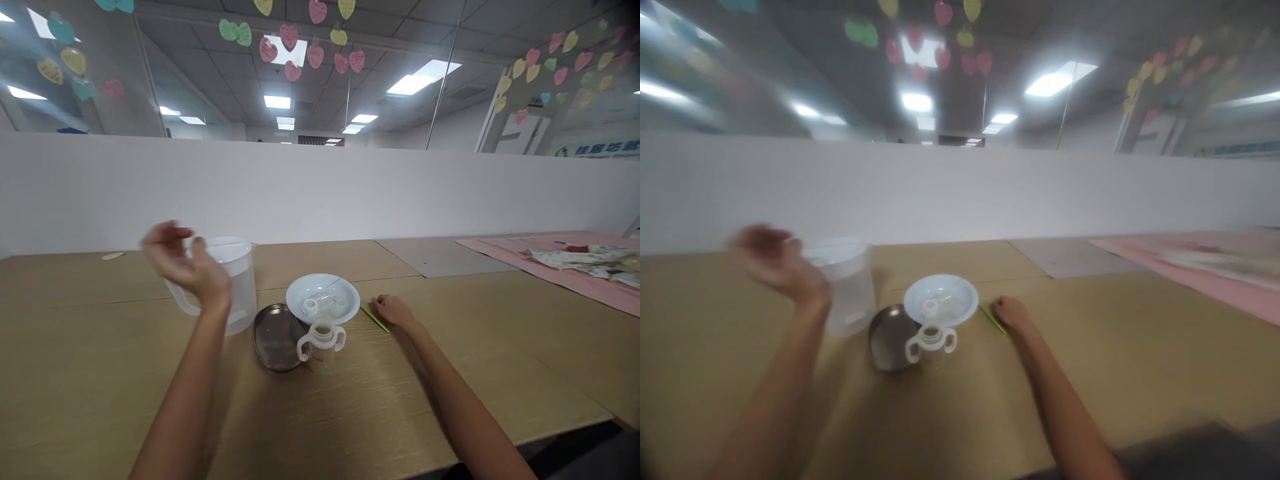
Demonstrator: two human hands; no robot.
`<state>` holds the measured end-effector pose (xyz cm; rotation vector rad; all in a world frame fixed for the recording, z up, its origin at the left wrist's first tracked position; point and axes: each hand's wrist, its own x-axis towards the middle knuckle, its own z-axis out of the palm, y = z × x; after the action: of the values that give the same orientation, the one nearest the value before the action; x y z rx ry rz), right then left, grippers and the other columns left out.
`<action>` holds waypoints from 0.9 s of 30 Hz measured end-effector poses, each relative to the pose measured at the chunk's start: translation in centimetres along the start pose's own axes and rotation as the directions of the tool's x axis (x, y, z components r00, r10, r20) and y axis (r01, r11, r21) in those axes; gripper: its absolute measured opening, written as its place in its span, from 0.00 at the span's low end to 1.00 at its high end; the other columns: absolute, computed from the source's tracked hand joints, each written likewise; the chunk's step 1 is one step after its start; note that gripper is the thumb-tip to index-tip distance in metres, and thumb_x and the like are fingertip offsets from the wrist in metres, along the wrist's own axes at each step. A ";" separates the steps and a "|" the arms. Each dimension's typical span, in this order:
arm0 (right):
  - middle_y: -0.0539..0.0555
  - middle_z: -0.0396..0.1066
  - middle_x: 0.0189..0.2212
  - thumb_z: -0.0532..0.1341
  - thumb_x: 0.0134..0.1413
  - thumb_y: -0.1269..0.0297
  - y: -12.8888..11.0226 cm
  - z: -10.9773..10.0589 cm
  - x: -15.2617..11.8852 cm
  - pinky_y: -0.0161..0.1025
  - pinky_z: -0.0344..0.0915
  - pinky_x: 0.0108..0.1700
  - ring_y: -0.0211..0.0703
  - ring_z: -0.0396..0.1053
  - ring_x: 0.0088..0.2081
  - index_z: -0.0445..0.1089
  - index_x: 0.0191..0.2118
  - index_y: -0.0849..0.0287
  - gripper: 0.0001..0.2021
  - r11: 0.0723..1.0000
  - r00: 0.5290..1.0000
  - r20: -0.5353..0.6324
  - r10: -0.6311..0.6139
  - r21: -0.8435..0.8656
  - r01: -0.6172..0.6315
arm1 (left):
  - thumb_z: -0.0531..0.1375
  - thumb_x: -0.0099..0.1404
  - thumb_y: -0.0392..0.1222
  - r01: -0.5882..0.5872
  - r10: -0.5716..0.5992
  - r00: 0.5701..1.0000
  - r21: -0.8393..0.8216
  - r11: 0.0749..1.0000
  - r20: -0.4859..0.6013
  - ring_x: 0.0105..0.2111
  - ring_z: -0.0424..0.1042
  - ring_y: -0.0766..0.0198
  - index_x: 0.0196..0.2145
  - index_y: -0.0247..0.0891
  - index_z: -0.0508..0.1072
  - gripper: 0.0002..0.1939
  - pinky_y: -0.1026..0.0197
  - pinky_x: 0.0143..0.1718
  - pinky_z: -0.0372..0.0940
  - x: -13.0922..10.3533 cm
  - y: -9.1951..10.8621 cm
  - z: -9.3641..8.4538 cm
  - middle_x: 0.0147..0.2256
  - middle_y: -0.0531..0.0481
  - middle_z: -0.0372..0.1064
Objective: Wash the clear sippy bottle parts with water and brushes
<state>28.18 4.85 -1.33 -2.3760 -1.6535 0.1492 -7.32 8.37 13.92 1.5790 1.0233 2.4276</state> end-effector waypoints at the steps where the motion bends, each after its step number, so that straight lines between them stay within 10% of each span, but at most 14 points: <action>1: 0.61 0.73 0.31 0.47 0.57 0.54 -0.1 -0.3 -0.2 0.32 0.53 0.27 0.42 0.70 0.32 0.72 0.33 0.63 0.21 1.000 1.000 0.016 -0.013 0.010 0.012 | 0.47 0.60 0.31 -0.113 0.113 0.992 0.006 0.994 -0.047 0.46 0.60 0.60 0.44 0.40 0.58 0.14 0.52 0.48 0.56 -1.4 0.8 1.1 0.43 0.48 0.60; 5: 0.58 0.73 0.25 0.50 0.53 0.51 -1.2 -1.1 -1.1 0.32 0.53 0.26 0.39 0.68 0.26 0.72 0.32 0.63 0.20 0.993 0.983 0.141 -0.116 0.046 0.111 | 0.54 0.55 0.32 -0.236 0.222 0.799 -0.049 0.971 0.559 0.30 0.68 0.66 0.29 0.39 0.70 0.07 0.63 0.35 0.63 -7.5 1.0 5.1 0.28 0.53 0.70; 7: 0.56 0.73 0.26 0.55 0.50 0.54 -1.9 -1.2 -1.4 0.31 0.53 0.26 0.40 0.69 0.27 0.72 0.32 0.61 0.16 0.986 0.973 0.161 -0.165 0.024 0.163 | 0.50 0.57 0.32 -0.172 0.013 0.389 0.059 0.983 0.921 0.33 0.70 0.64 0.31 0.38 0.73 0.12 0.64 0.36 0.63 -9.9 -0.1 6.2 0.32 0.50 0.73; 8: 0.56 0.73 0.27 0.56 0.49 0.57 -2.2 -1.1 -1.4 0.31 0.53 0.26 0.40 0.69 0.29 0.72 0.32 0.61 0.13 0.985 0.973 0.152 -0.174 0.008 0.175 | 0.50 0.58 0.33 -0.184 -0.073 0.251 0.122 0.975 0.965 0.35 0.70 0.63 0.33 0.38 0.74 0.13 0.63 0.39 0.62 -10.8 -0.8 6.5 0.34 0.48 0.73; 10: 0.57 0.73 0.31 0.57 0.47 0.63 -2.7 -0.8 -1.5 0.32 0.53 0.27 0.42 0.70 0.33 0.72 0.32 0.61 0.10 0.983 0.976 0.125 -0.177 -0.021 0.181 | 0.50 0.58 0.34 -0.205 -0.148 0.118 0.170 0.964 0.982 0.36 0.71 0.60 0.33 0.37 0.75 0.14 0.62 0.40 0.61 -12.1 -1.8 6.8 0.35 0.46 0.74; 27: 0.63 0.72 0.36 0.53 0.49 0.66 -3.6 -0.1 -1.5 0.36 0.59 0.32 0.49 0.70 0.39 0.71 0.36 0.62 0.12 0.986 0.990 0.069 -0.123 -0.104 0.130 | 0.53 0.57 0.46 -0.327 -0.321 0.100 0.336 0.883 0.942 0.30 0.70 0.57 0.21 0.35 0.73 0.16 0.60 0.32 0.60 -14.7 -4.9 9.4 0.26 0.41 0.72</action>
<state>24.45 4.60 -0.37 -2.3557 -1.8812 0.1149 6.09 10.93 1.91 2.6250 1.1666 0.3761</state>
